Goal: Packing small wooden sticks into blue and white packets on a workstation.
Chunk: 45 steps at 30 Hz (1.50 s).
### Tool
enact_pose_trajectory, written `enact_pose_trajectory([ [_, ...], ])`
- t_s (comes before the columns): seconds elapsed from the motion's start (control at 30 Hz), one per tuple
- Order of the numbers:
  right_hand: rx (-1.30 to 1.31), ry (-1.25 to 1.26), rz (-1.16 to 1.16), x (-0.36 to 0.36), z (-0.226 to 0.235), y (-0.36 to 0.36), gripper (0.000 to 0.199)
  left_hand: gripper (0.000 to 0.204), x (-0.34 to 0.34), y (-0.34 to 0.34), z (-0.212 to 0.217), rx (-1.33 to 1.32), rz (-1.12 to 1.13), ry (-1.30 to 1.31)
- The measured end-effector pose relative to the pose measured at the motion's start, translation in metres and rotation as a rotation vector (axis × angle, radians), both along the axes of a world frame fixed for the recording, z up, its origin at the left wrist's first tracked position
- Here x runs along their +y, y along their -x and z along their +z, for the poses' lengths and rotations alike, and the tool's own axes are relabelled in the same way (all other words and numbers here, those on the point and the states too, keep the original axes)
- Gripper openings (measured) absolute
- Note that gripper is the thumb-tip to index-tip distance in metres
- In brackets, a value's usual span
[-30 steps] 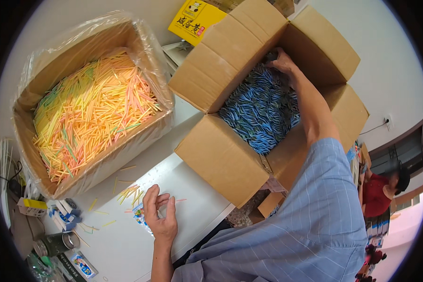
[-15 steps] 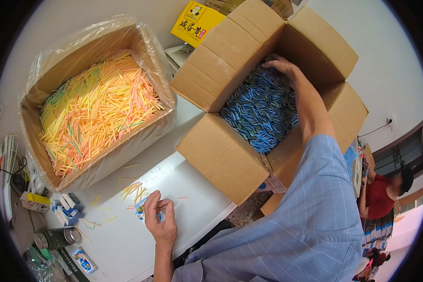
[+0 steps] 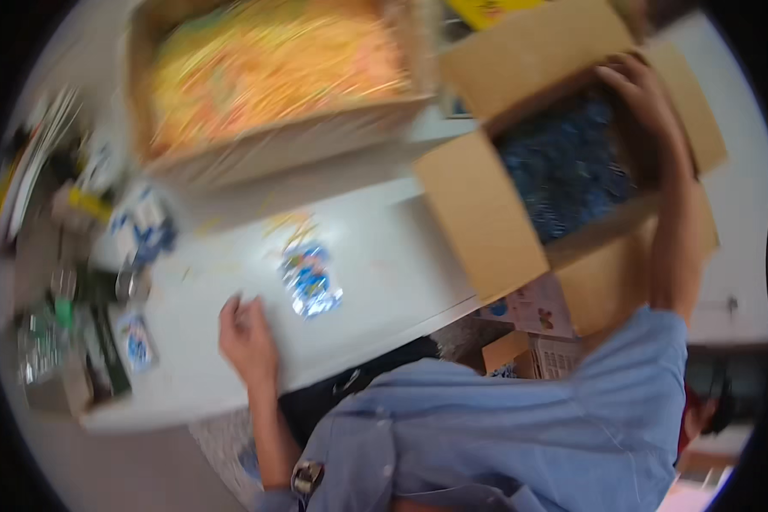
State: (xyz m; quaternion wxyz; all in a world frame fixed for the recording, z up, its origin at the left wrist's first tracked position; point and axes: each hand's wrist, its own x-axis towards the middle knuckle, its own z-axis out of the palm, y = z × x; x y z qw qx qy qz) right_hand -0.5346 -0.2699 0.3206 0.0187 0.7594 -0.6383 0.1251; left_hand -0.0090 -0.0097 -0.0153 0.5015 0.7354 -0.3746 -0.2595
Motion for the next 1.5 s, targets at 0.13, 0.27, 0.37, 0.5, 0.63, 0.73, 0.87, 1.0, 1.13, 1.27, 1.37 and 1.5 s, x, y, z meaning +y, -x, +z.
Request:
enact_pose_trajectory([
  [0.13,-0.294,-0.194,0.354,0.072,-0.032,-0.138,0.041,0.059,-0.006,0.011,-0.008,-0.395,-0.065,-0.141],
  [0.27,0.188,-0.453,0.695,0.106,-0.072,-0.266,0.043,0.065,-0.009,0.025,-0.010,-0.561,-0.122,-0.230],
  [0.37,0.383,-0.416,0.831,0.105,-0.098,-0.306,0.044,0.060,-0.025,0.040,-0.006,-0.529,-0.182,-0.279],
  [0.5,0.439,-0.349,0.872,0.091,-0.128,-0.343,0.044,0.048,-0.038,0.038,-0.013,-0.444,-0.178,-0.331],
  [0.63,0.320,-0.443,0.926,0.077,-0.143,-0.354,0.039,0.038,-0.038,0.030,-0.016,-0.312,-0.160,-0.295],
  [0.73,0.259,-0.329,1.017,0.061,-0.141,-0.361,0.034,0.031,-0.029,0.024,-0.032,-0.362,-0.159,-0.149],
  [0.87,-0.153,-0.163,0.970,0.023,-0.140,-0.382,0.023,0.022,-0.020,0.022,-0.029,-0.482,-0.222,-0.040],
  [1.0,-0.072,0.176,1.036,-0.038,-0.139,-0.421,0.024,0.013,-0.012,0.019,-0.027,-0.469,-0.188,0.150],
  [1.13,0.077,0.298,0.944,-0.100,-0.148,-0.461,0.031,0.012,0.002,0.019,-0.025,0.055,-0.117,0.151],
  [1.27,0.291,0.328,1.005,-0.136,-0.149,-0.483,0.037,0.015,0.008,0.013,-0.025,0.524,-0.059,0.175],
  [1.37,0.359,0.370,1.046,-0.118,-0.141,-0.498,0.022,0.015,0.015,0.000,-0.021,0.516,-0.038,0.132],
  [1.5,0.665,0.281,0.902,-0.141,-0.161,-0.507,0.032,0.020,0.013,-0.008,-0.019,0.500,-0.041,0.135],
])
